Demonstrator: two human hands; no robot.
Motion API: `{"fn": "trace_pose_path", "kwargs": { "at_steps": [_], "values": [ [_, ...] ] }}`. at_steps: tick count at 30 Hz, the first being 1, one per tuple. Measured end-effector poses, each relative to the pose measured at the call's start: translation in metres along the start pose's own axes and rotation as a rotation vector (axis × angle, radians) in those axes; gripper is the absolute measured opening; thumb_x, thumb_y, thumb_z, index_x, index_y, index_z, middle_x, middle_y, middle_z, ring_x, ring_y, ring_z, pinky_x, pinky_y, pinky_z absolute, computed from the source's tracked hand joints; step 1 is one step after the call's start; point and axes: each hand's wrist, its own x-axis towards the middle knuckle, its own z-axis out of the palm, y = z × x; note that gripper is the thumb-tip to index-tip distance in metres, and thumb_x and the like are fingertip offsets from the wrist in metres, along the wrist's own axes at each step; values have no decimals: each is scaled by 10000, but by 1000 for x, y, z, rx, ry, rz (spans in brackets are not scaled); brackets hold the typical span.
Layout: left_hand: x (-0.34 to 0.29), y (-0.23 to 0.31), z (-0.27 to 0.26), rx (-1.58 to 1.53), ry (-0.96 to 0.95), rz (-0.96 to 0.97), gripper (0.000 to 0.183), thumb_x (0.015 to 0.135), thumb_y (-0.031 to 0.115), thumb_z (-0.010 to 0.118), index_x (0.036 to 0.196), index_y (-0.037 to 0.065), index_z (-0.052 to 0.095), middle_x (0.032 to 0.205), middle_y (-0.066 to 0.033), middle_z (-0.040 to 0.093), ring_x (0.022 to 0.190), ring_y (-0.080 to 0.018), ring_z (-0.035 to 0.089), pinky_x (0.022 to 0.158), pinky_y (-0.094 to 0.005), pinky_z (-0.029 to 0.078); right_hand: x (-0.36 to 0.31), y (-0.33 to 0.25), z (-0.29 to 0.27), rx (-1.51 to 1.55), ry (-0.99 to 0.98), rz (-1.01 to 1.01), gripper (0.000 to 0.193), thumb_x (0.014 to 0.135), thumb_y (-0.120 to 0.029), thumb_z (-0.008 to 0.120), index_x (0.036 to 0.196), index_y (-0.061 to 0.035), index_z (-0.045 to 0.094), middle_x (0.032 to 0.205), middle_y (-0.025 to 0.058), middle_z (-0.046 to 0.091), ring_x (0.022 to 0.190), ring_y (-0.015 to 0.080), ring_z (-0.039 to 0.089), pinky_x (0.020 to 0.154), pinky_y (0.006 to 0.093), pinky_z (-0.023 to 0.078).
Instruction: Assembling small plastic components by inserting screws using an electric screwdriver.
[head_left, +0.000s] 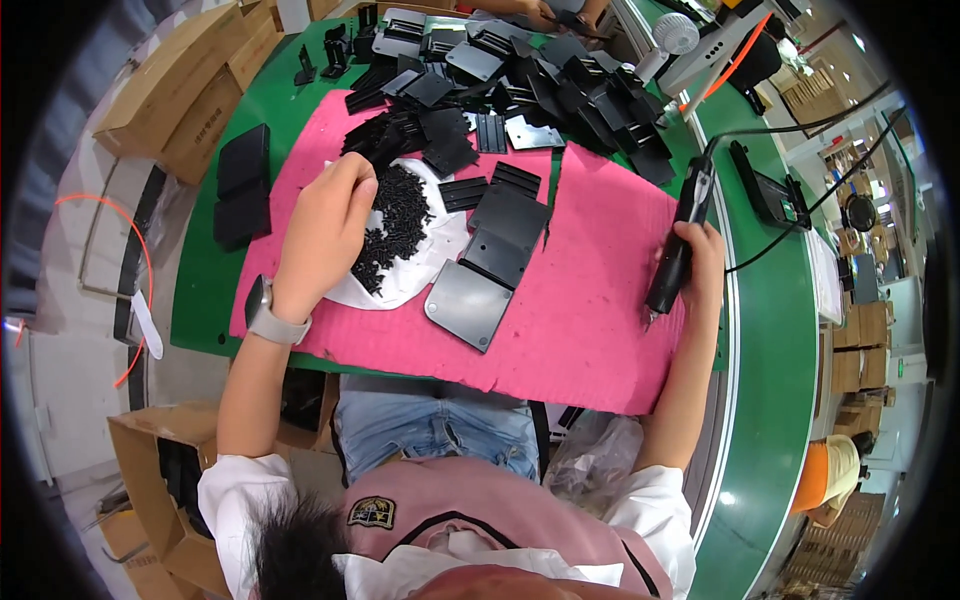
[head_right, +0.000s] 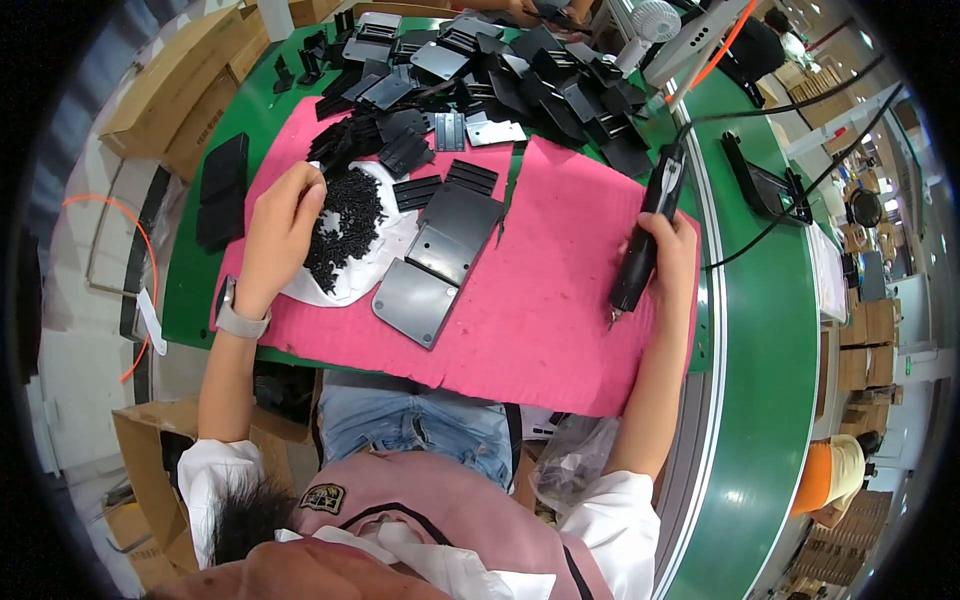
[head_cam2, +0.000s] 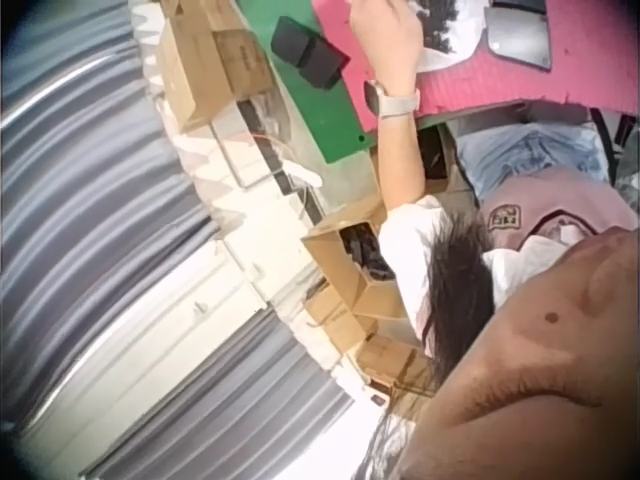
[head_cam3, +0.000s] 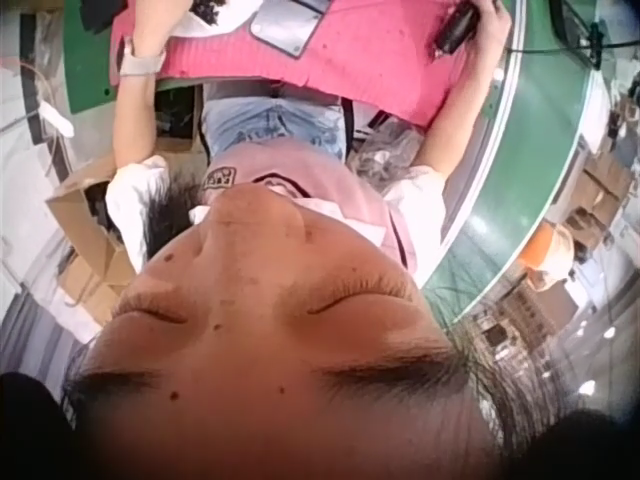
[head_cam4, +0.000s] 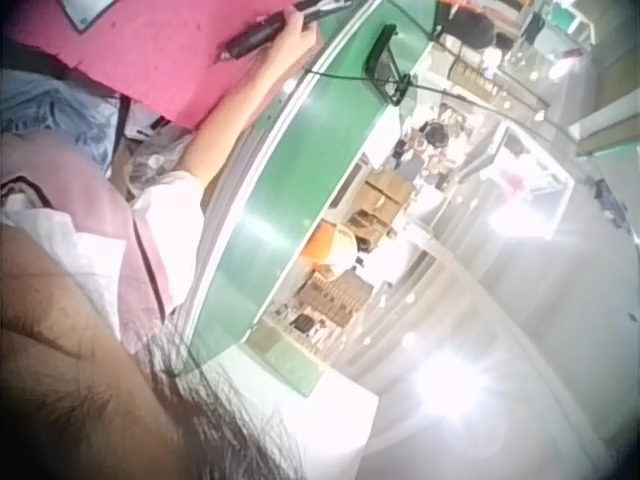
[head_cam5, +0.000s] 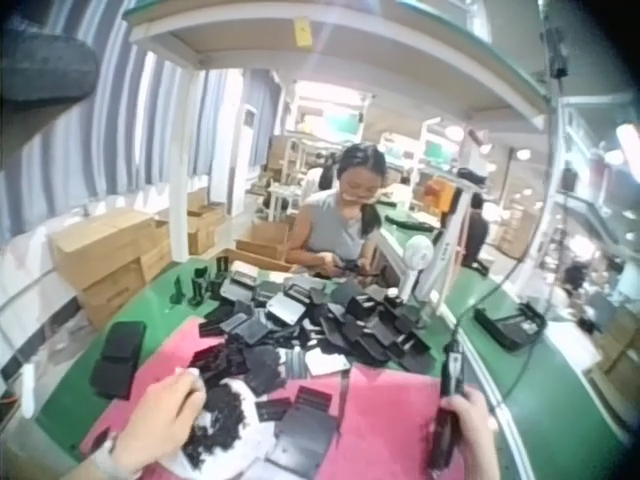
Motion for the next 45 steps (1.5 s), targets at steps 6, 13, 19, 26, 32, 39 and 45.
{"fn": "trace_pose_path", "kwargs": {
  "at_steps": [6,13,19,26,32,39,45],
  "values": [
    [-3,32,17,-1321,-383,-422,121,945,152,531,951,33,552,856,-84,642,656,-90,589,578,-216,487,-58,-118,22,998,-441,-272,683,718,-236,543,1316,58,392,863,121,522,629,198,504,656,324,438],
    [-14,51,36,-1337,-448,-364,100,884,52,611,958,-5,574,821,-95,642,635,-103,613,574,-210,510,-89,-162,41,1112,-693,-750,644,847,-438,553,1322,-35,386,756,22,486,570,130,474,664,336,425],
    [-20,54,35,-1137,-442,-230,109,817,-28,655,920,-31,620,800,-68,630,653,-94,616,584,-207,512,-71,-148,67,1259,-782,-973,489,869,-456,553,1200,-112,448,707,-18,485,536,107,476,653,322,426],
    [-24,55,37,-1058,-409,-230,104,809,-39,649,908,-33,619,811,-57,625,653,-74,598,585,-191,510,-74,-145,80,1220,-793,-947,453,870,-447,535,1171,-121,447,704,-10,484,530,109,474,635,317,425],
    [-22,55,37,-1038,-409,-239,104,809,-29,655,904,-31,614,808,-47,618,649,-69,594,580,-187,505,-75,-141,79,1218,-747,-900,458,873,-442,531,1182,-115,444,713,-3,486,533,112,473,636,316,422],
    [-26,56,42,-914,-359,-231,94,790,-33,668,872,-37,622,764,-35,616,621,-57,584,549,-168,467,-86,-143,85,1200,-654,-793,451,861,-437,518,1177,-120,460,670,-5,470,495,116,448,608,317,416],
    [-26,53,43,-866,-362,-170,86,774,-23,686,837,-35,629,749,-36,619,605,-54,581,527,-176,455,-87,-141,89,1225,-632,-706,459,859,-424,508,1187,-105,471,665,1,469,483,120,434,597,321,412]
  ]
}}
